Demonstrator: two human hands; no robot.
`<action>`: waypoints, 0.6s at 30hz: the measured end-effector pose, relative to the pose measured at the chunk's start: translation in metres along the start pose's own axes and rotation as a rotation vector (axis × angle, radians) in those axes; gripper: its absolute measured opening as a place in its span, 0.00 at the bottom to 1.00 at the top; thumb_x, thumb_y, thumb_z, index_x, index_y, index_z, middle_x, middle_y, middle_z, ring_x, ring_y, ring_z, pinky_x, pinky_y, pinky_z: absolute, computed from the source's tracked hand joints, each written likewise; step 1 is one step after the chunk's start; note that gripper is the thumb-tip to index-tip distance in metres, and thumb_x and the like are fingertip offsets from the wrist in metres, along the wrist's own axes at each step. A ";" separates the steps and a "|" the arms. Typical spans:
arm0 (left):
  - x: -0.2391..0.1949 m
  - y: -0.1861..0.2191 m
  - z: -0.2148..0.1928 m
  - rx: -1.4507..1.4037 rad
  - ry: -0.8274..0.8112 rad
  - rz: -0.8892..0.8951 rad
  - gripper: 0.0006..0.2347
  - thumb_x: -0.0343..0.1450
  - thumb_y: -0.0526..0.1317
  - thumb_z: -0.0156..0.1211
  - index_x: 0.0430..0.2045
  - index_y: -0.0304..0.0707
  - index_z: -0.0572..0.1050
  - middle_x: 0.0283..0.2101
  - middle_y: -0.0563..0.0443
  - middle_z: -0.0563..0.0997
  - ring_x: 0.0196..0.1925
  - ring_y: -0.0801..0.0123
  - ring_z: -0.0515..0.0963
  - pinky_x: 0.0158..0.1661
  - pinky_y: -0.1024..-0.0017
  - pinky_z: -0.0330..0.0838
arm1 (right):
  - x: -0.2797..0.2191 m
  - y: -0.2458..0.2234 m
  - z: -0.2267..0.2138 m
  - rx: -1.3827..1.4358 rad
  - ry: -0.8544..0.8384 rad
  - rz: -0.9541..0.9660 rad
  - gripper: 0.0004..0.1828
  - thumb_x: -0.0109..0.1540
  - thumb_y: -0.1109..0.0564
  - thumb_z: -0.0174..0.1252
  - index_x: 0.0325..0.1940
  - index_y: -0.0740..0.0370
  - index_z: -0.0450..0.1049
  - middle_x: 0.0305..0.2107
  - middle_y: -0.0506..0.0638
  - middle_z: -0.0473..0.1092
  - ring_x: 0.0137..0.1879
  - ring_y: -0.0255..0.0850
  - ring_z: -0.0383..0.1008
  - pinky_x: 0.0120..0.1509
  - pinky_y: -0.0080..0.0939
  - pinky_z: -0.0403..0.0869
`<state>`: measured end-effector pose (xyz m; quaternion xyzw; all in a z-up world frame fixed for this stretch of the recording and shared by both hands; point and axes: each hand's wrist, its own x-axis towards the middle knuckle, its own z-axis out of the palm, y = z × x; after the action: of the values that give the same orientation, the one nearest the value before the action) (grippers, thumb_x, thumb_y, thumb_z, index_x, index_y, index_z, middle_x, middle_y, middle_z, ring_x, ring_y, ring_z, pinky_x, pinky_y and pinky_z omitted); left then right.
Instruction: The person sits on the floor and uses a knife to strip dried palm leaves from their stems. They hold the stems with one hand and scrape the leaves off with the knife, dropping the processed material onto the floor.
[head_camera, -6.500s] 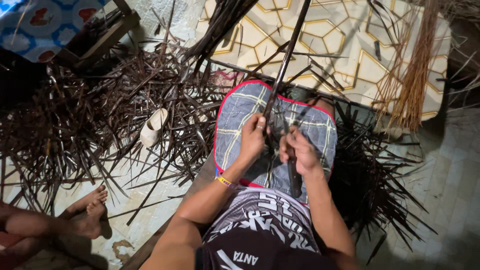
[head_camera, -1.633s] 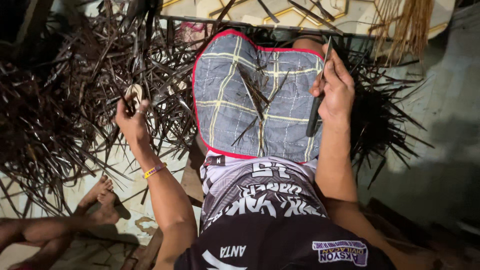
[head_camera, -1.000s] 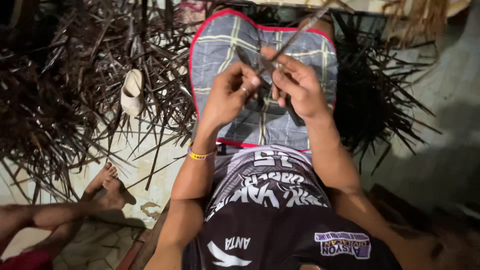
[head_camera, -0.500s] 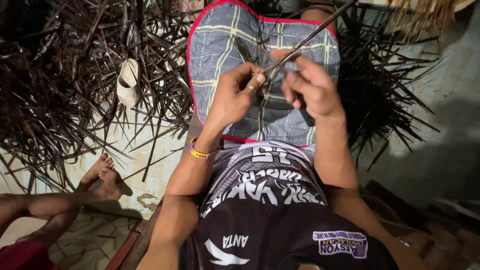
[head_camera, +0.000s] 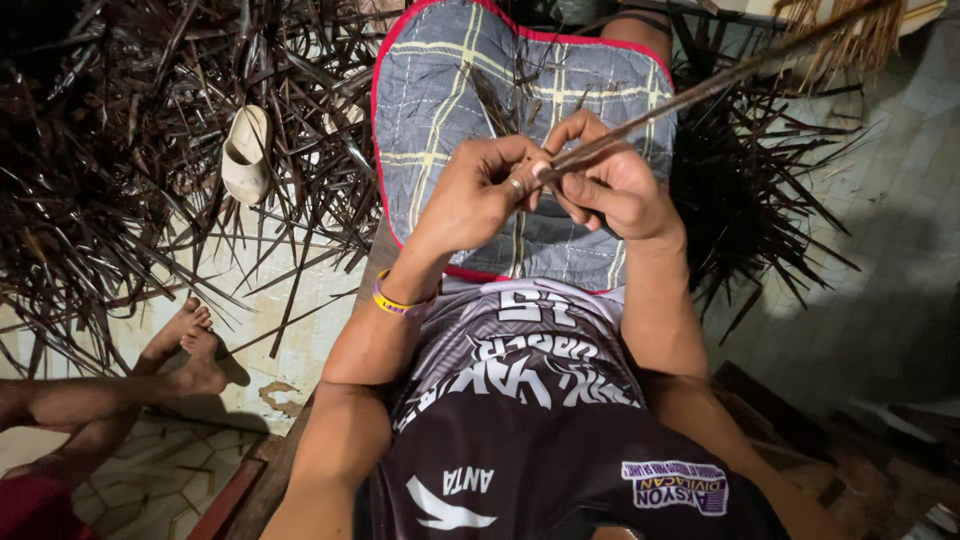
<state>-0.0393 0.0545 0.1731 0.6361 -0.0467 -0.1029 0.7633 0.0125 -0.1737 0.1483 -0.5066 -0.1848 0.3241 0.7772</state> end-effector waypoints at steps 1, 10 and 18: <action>0.001 -0.006 -0.001 -0.001 0.000 0.000 0.09 0.85 0.36 0.64 0.35 0.37 0.86 0.22 0.50 0.84 0.24 0.73 0.75 0.32 0.75 0.72 | 0.000 0.002 -0.002 0.000 0.000 0.000 0.24 0.73 0.57 0.64 0.67 0.74 0.65 0.17 0.56 0.69 0.13 0.34 0.66 0.17 0.26 0.62; -0.005 -0.005 0.002 -0.429 -0.066 -0.230 0.08 0.83 0.35 0.64 0.34 0.32 0.83 0.18 0.52 0.75 0.16 0.84 0.63 0.19 0.87 0.59 | -0.010 0.002 -0.007 -0.025 0.079 0.029 0.26 0.71 0.57 0.70 0.68 0.71 0.69 0.18 0.57 0.72 0.17 0.34 0.70 0.19 0.26 0.65; 0.000 -0.019 0.003 -0.689 -0.082 -0.302 0.10 0.82 0.36 0.66 0.35 0.25 0.82 0.21 0.45 0.75 0.16 0.83 0.67 0.16 0.85 0.63 | -0.021 0.007 -0.020 -0.156 0.139 0.022 0.21 0.75 0.58 0.65 0.70 0.73 0.81 0.19 0.54 0.71 0.21 0.32 0.73 0.21 0.23 0.69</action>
<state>-0.0420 0.0487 0.1549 0.3372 0.0545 -0.2492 0.9062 0.0076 -0.2000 0.1343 -0.5887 -0.1498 0.2814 0.7429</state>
